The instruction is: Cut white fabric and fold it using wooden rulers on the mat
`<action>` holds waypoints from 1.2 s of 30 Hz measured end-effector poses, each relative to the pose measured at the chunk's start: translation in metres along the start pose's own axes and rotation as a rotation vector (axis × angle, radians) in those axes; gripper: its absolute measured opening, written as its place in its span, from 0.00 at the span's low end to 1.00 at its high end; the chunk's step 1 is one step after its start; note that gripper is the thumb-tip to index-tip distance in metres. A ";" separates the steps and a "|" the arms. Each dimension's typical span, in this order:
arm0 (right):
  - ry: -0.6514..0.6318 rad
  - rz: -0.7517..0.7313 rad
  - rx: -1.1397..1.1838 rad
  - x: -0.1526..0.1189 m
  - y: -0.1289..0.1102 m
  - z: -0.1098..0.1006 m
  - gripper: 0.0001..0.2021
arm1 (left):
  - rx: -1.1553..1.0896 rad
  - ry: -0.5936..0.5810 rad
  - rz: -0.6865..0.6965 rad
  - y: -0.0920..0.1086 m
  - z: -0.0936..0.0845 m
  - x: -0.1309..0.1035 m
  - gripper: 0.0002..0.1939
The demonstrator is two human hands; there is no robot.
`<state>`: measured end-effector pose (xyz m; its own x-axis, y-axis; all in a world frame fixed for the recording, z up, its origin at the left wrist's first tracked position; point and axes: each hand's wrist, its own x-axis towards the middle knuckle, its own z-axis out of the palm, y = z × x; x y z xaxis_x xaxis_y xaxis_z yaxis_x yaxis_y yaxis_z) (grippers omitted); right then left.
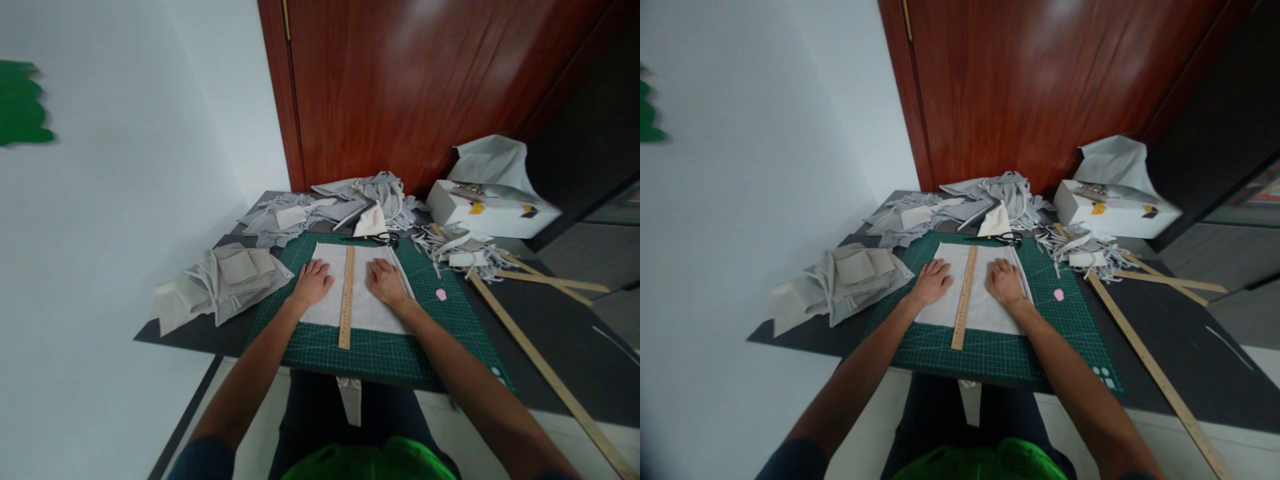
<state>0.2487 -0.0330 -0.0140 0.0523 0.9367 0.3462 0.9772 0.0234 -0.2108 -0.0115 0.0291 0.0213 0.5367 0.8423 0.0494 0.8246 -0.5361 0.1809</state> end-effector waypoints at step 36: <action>-0.008 0.036 -0.010 -0.011 0.008 -0.012 0.20 | -0.021 -0.115 0.148 -0.003 -0.005 -0.003 0.31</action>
<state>0.2589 -0.0478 -0.0083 0.0854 0.9396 0.3316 0.9768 -0.0134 -0.2137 -0.0165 0.0279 0.0259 0.6701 0.7415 -0.0349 0.7316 -0.6517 0.2002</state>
